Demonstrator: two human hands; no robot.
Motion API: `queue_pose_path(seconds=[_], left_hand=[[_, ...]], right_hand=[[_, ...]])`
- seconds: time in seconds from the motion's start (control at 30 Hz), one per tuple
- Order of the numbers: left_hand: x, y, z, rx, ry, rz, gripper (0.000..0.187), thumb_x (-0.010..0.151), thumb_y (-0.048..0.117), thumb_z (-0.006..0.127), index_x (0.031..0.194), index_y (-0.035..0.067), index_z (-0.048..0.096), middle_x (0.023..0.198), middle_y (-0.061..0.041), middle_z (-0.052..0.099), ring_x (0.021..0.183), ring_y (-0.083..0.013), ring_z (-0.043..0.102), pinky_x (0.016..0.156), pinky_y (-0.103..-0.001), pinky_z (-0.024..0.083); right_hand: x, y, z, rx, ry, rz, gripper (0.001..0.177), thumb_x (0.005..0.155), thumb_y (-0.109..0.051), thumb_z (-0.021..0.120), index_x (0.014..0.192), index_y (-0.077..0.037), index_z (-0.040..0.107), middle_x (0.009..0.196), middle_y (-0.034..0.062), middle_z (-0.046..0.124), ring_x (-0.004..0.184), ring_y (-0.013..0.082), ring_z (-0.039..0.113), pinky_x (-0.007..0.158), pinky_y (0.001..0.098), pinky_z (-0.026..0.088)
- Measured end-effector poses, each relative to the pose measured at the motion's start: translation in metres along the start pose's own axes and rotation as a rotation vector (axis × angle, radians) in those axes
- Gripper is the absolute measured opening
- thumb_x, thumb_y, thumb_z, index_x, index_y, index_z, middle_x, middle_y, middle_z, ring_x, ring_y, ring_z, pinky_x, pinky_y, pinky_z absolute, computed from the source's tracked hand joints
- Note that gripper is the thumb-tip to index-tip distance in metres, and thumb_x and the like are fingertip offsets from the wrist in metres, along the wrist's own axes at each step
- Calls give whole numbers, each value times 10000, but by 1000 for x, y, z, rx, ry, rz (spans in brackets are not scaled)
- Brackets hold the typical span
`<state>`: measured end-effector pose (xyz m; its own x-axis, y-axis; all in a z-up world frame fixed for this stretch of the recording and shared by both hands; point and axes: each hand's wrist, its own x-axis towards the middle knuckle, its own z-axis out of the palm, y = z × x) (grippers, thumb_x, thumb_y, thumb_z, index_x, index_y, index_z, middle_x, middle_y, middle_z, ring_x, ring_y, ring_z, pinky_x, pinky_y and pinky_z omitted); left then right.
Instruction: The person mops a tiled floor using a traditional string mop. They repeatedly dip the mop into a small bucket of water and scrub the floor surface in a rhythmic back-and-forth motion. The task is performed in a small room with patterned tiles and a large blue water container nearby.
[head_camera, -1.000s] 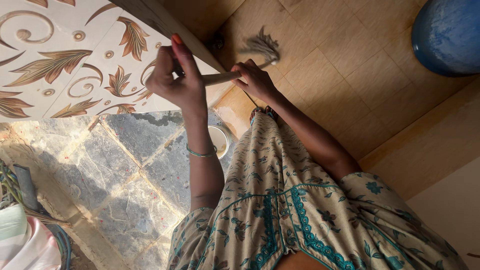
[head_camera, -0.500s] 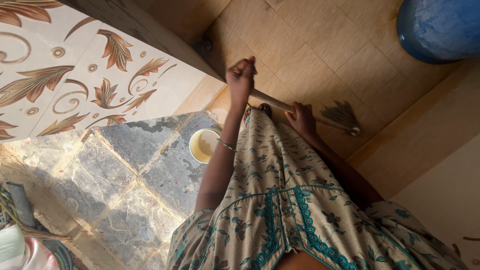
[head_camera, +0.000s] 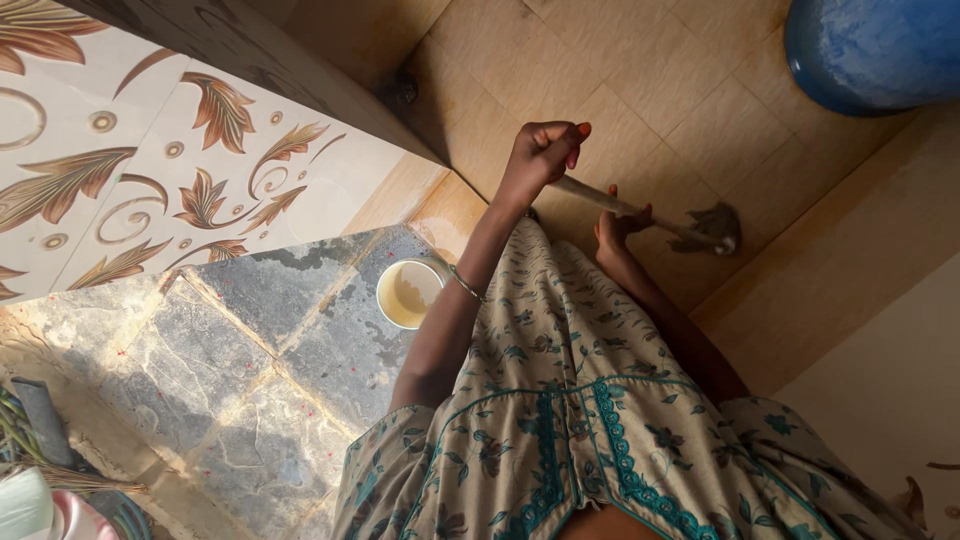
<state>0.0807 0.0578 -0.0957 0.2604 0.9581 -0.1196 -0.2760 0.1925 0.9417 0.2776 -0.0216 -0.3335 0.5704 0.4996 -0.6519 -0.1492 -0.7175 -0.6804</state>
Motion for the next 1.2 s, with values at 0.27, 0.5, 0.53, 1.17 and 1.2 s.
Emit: queue_pose_path(seconds=[0.27,0.5,0.53,1.17,1.2], left_hand=[[-23,58,9,140,59,254,413,1101,97,584,704,7,516,656,10,475,648,-62,416,708,-282,452],[-44,91,34,501,305,233,299,1005,129,641,737,-4,646,563,-38,547,513,-69,475,497,-269,380],[-46,86,38,572,366,242,299,994,132,673,733,-11,639,539,-63,495,484,-103,432,483,-289,347],[6,-6,-51,572,854,498,434,1011,181,713,671,-3,515,552,-50,379,543,-64,321,493,-294,258],[9,4,-57,513,848,557,465,1027,200,708,663,7,491,559,-23,431,556,-48,345,506,-284,271]], right_hand=[[19,-40,48,90,-428,-44,1269,819,-388,819,1531,-368,-232,1648,88,-72,1432,265,389,958,472,561],[51,-88,123,-52,-953,-239,1046,865,-374,789,1459,-272,-65,1591,153,289,1411,324,454,990,423,521],[51,-98,134,-69,-1034,-342,980,864,-355,795,1439,-255,7,1574,152,318,1410,330,454,1000,421,514],[-31,-178,210,-800,-788,-1495,179,963,-256,700,851,-128,644,906,42,693,920,257,695,745,404,553],[-33,-182,218,-854,-743,-1546,222,973,-294,704,835,-129,648,896,51,694,887,275,694,715,417,547]])
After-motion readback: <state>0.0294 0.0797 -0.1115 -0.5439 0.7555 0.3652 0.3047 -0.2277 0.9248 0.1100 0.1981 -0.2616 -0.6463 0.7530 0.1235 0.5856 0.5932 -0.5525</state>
